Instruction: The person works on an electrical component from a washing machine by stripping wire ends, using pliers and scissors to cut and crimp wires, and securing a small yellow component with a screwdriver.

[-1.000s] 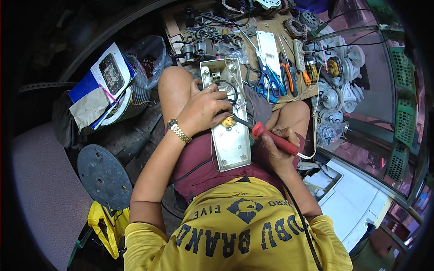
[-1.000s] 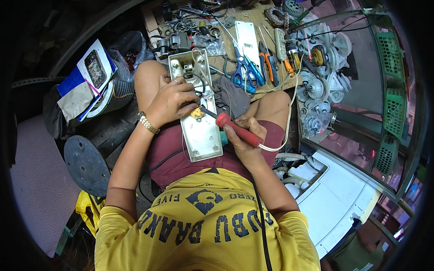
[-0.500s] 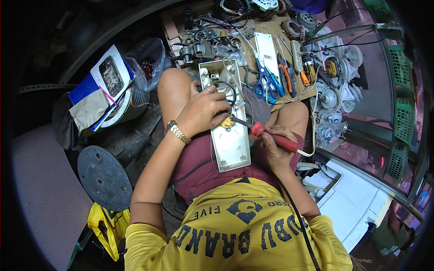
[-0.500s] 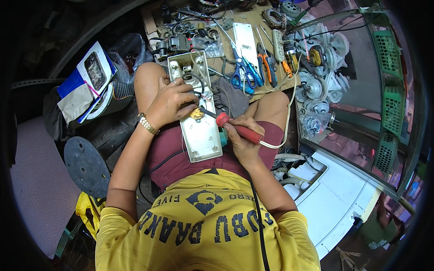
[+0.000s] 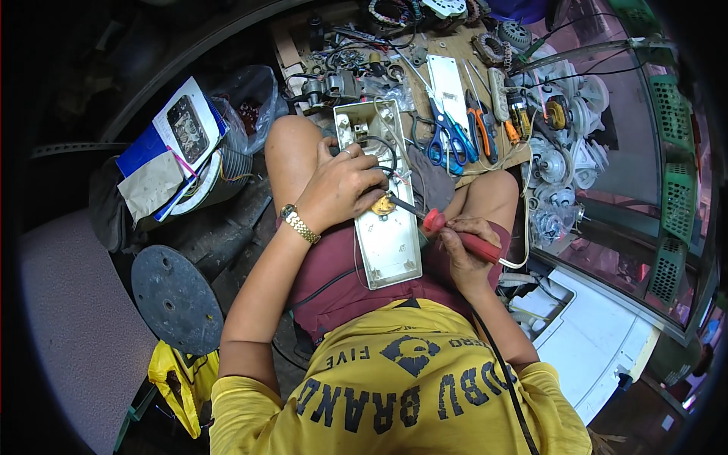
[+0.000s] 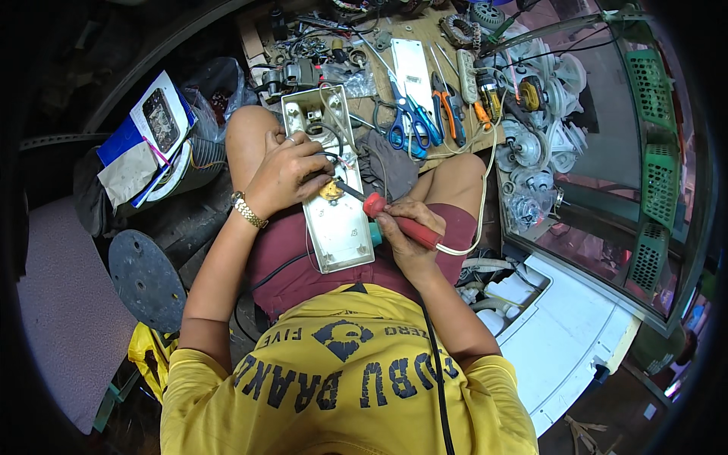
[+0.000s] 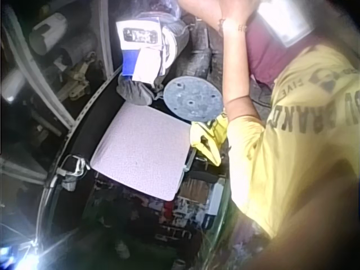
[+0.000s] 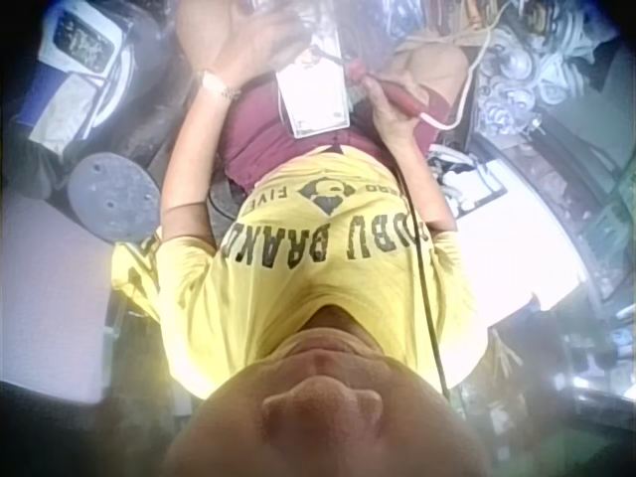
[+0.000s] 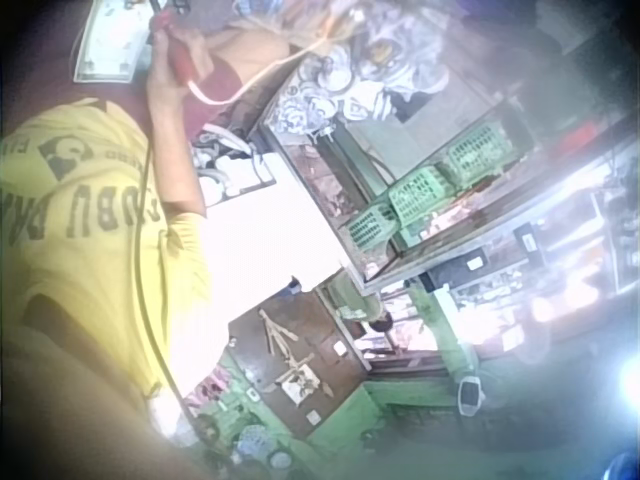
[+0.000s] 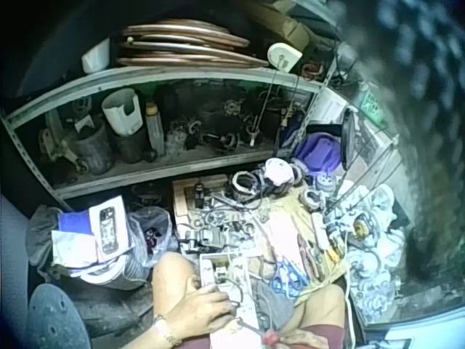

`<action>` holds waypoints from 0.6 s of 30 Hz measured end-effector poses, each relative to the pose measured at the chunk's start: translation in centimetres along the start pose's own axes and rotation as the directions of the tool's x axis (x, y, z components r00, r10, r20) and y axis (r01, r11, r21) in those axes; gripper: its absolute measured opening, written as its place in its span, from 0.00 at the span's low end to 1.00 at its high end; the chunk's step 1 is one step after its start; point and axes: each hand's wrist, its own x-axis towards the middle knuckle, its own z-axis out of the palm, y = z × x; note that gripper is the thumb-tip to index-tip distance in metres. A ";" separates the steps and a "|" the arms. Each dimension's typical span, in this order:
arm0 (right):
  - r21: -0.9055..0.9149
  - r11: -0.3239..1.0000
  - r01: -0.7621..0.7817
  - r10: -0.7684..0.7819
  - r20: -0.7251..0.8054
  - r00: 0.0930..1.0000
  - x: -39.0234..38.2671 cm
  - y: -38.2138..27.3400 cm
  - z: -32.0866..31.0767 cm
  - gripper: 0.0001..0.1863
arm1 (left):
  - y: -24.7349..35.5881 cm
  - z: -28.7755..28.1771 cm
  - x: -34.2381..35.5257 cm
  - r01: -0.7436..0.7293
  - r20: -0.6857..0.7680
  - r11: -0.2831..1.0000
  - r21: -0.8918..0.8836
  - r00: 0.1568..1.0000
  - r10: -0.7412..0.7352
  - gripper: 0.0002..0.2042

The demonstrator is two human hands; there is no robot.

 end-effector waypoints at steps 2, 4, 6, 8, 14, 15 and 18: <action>0.028 0.998 -0.053 0.054 -0.004 0.999 -0.3 0.0 -0.1 0.10 | 0.1 0.0 0.0 -0.001 -0.001 1.000 0.002 1.000 0.001 0.06; 0.058 0.993 -0.106 0.106 -0.005 0.994 -0.5 0.0 -0.1 0.10 | 0.2 -0.2 0.0 0.007 -0.002 1.000 0.002 1.000 -0.007 0.06; 0.059 0.991 -0.120 0.121 -0.005 0.993 -0.4 0.1 -0.1 0.10 | 0.2 -0.2 0.0 0.012 -0.003 1.000 0.000 1.000 -0.012 0.06; 0.051 0.991 -0.121 0.122 0.000 0.993 -0.4 0.1 -0.1 0.10 | 0.2 -0.3 0.0 0.006 0.005 1.000 0.000 1.000 -0.006 0.07; -0.051 0.997 0.053 -0.050 0.059 0.997 0.4 -0.5 0.1 0.10 | 0.1 -0.1 0.0 0.000 0.008 1.000 0.021 1.000 0.000 0.06; -0.070 0.996 0.064 -0.059 0.079 0.995 0.4 -0.6 0.1 0.11 | 0.2 -0.1 0.0 0.000 0.008 1.000 0.022 1.000 0.000 0.06; -0.088 0.983 0.159 -0.148 0.122 0.981 0.4 -0.6 0.2 0.11 | 0.4 -0.1 0.0 0.020 0.017 1.000 0.018 1.000 -0.021 0.06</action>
